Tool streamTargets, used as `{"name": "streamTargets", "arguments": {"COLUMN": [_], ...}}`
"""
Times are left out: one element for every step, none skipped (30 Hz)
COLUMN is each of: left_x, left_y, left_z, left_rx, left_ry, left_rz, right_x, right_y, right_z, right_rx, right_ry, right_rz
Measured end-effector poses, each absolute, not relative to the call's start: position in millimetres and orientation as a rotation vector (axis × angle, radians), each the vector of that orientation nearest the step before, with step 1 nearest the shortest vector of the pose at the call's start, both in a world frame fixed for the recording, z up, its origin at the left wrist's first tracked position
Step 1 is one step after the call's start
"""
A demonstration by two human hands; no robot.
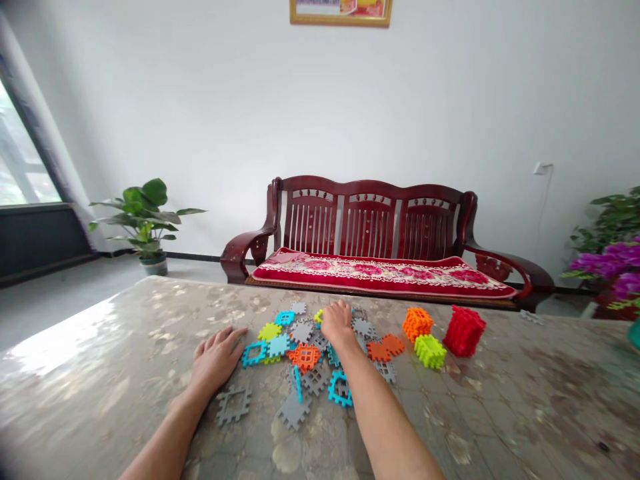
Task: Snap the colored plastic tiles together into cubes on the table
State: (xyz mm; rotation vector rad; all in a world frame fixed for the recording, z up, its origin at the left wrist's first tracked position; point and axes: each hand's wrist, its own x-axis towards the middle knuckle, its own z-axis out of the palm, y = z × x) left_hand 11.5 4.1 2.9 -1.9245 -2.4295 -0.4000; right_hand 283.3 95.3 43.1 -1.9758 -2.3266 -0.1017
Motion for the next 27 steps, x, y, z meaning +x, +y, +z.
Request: {"name": "streamTargets", "arguments": {"left_x": [11.6,11.7,11.7,11.7,11.6,11.4,11.2,10.9,10.6,10.2,9.9,9.5,9.3,9.1,9.1,9.2,9.3,9.6,9.9,10.2,10.4,10.7,10.9,11.1,11.3,11.5,11.7], "left_y": [4.0,4.0,4.0,4.1,4.2,4.4,4.6,4.8,5.0,5.3,5.5,5.7,5.8,5.9,6.0,5.9,5.7,5.5,5.2,4.9,4.6,4.3,4.0,3.8,3.6,3.4,3.3], "left_z": [2.7,2.4,1.9,1.2,0.5,-0.2,-0.8,-1.4,-1.9,-2.3,-2.7,-3.0,-3.3,-3.6,-3.8,-3.8,-3.7,-3.5,-3.1,-2.6,-1.9,-1.3,-0.6,0.0,0.5,1.0,1.5], "left_rx": [-1.923,-1.922,-1.921,-1.918,-1.916,-1.914,-1.911,-1.908,-1.908,-1.908,-1.910,-1.912,-1.915,-1.918,-1.919,-1.919,-1.919,-1.917,-1.916,-1.914,-1.914,-1.916,-1.917,-1.919,-1.921,-1.921,-1.920], "left_ry": [-2.426,-2.423,-2.419,-2.415,-2.411,-2.408,-2.406,-2.406,-2.408,-2.410,-2.409,-2.407,-2.403,-2.398,-2.393,-2.390,-2.388,-2.387,-2.388,-2.393,-2.398,-2.402,-2.404,-2.406,-2.405,-2.404,-2.404], "left_rz": [-0.405,-0.411,-0.417,-0.424,-0.431,-0.435,-0.438,-0.437,-0.432,-0.426,-0.423,-0.425,-0.429,-0.435,-0.442,-0.447,-0.451,-0.455,-0.455,-0.451,-0.446,-0.440,-0.435,-0.430,-0.427,-0.423,-0.418], "right_x": [283.5,283.5,283.2,282.9,282.4,281.9,281.4,281.0,280.5,280.2,279.9,279.7,279.6,279.7,279.8,279.9,280.0,280.1,280.1,280.1,280.4,281.1,282.5,284.9,288.7,294.1,301.0], "right_y": [95.1,94.9,94.9,95.2,95.8,96.6,97.5,98.4,99.0,99.3,99.2,98.5,97.3,95.7,93.9,92.0,90.1,88.4,86.9,85.5,84.1,82.6,80.8,78.4,75.4,71.6,67.0], "right_z": [43.1,43.1,43.0,42.9,42.7,42.4,42.2,42.1,42.1,42.3,42.6,43.0,43.5,44.1,44.6,45.1,45.6,46.2,46.9,48.0,49.5,51.6,54.3,57.5,61.1,64.8,68.4], "right_rx": [-1.976,-1.975,-1.975,-1.975,-1.976,-1.979,-1.982,-1.986,-1.988,-1.988,-1.986,-1.981,-1.974,-1.965,-1.955,-1.943,-1.931,-1.918,-1.904,-1.888,-1.872,-1.858,-1.847,-1.842,-1.840,-1.840,-1.843], "right_ry": [-2.332,-2.337,-2.341,-2.344,-2.345,-2.345,-2.344,-2.343,-2.344,-2.346,-2.349,-2.353,-2.357,-2.361,-2.363,-2.365,-2.366,-2.366,-2.365,-2.362,-2.354,-2.344,-2.330,-2.318,-2.303,-2.281,-2.252], "right_rz": [-0.103,-0.105,-0.107,-0.110,-0.112,-0.113,-0.115,-0.117,-0.119,-0.122,-0.127,-0.132,-0.140,-0.149,-0.158,-0.165,-0.172,-0.176,-0.179,-0.181,-0.185,-0.188,-0.192,-0.195,-0.195,-0.192,-0.187]}}
